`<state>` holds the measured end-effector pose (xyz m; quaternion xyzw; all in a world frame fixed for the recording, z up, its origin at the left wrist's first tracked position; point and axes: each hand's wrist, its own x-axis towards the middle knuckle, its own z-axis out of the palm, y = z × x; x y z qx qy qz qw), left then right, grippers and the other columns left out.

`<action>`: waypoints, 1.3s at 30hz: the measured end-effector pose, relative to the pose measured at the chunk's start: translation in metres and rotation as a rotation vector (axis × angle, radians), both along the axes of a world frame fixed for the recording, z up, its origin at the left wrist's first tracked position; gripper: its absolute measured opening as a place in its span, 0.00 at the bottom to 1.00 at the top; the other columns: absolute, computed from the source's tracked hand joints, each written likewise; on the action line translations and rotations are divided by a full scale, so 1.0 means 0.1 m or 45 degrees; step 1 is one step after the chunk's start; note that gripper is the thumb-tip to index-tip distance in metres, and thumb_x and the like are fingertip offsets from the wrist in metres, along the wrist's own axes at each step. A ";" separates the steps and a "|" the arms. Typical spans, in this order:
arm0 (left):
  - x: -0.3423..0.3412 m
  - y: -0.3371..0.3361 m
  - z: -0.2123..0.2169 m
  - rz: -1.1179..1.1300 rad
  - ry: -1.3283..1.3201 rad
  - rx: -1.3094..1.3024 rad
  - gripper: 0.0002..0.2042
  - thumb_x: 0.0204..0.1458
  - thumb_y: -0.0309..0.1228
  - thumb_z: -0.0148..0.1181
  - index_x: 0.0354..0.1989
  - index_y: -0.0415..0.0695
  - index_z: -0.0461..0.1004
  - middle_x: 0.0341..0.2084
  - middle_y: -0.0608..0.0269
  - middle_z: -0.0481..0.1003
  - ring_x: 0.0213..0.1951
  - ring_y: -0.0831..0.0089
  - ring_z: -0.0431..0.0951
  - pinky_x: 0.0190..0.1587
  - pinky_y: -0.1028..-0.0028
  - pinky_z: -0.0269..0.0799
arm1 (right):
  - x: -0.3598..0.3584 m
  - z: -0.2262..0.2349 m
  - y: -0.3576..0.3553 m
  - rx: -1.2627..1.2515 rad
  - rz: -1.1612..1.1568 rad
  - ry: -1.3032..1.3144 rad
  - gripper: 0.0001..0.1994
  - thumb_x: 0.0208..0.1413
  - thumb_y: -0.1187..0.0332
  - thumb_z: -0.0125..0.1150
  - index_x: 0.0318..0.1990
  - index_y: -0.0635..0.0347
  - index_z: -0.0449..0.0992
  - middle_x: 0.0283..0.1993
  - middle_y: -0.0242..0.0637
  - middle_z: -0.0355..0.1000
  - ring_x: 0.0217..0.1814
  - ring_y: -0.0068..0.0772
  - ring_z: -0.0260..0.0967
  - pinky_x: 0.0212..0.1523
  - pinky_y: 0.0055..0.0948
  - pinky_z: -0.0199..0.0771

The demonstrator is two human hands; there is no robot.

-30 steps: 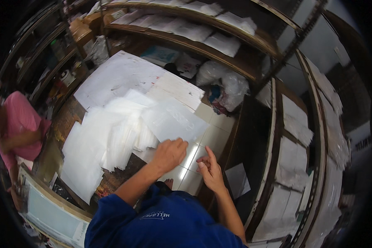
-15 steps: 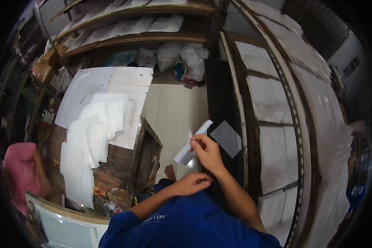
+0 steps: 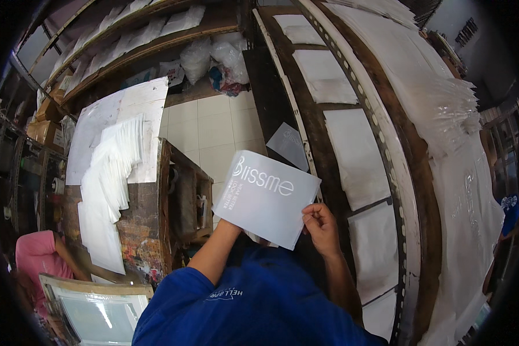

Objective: The person repeatedly picks up white sheets from a table and places them onto a nearby metal shelf. The person handles the sheets one at a time, moving between the table and the shelf throughout the clip.

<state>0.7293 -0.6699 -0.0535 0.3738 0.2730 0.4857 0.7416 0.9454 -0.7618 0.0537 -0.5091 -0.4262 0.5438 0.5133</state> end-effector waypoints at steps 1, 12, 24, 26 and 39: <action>0.00 0.00 -0.03 0.015 0.098 0.076 0.22 0.62 0.42 0.40 0.60 0.43 0.61 0.54 0.55 0.67 0.54 0.63 0.69 0.57 0.63 0.66 | 0.05 -0.07 -0.09 -0.026 -0.029 -0.071 0.05 0.59 0.75 0.54 0.42 0.61 0.70 0.27 0.25 0.66 0.26 0.13 0.60 0.26 0.17 0.62; 0.00 -0.27 0.18 -0.281 -1.116 -0.435 0.25 0.64 0.44 0.34 0.64 0.43 0.58 0.60 0.52 0.63 0.59 0.58 0.66 0.61 0.58 0.63 | 0.18 -0.24 -0.70 -0.083 -0.122 -0.295 0.04 0.59 0.72 0.55 0.41 0.59 0.72 0.25 0.23 0.64 0.25 0.13 0.59 0.26 0.17 0.61; -0.24 -0.91 -0.26 -0.196 -1.162 -0.470 0.29 0.62 0.52 0.35 0.62 0.42 0.61 0.58 0.51 0.66 0.56 0.54 0.69 0.60 0.57 0.63 | -0.01 -0.04 -1.32 -0.088 -0.088 -0.370 0.04 0.60 0.73 0.52 0.41 0.60 0.70 0.29 0.26 0.65 0.27 0.15 0.61 0.27 0.18 0.64; -0.29 -1.01 -0.57 -0.185 -1.121 -0.481 0.30 0.61 0.53 0.35 0.62 0.42 0.62 0.57 0.51 0.67 0.56 0.54 0.69 0.60 0.57 0.63 | 0.03 -0.10 -1.45 -0.120 -0.097 -0.377 0.05 0.60 0.73 0.53 0.42 0.60 0.71 0.30 0.26 0.65 0.29 0.15 0.61 0.29 0.18 0.63; -0.74 -2.60 -1.97 0.340 0.138 -1.400 0.20 0.62 0.44 0.44 0.49 0.39 0.69 0.47 0.54 0.74 0.49 0.63 0.76 0.49 0.68 0.74 | 0.98 0.34 -2.18 -0.117 -0.477 -0.594 0.10 0.59 0.70 0.56 0.46 0.58 0.66 0.34 0.28 0.69 0.36 0.19 0.66 0.36 0.22 0.67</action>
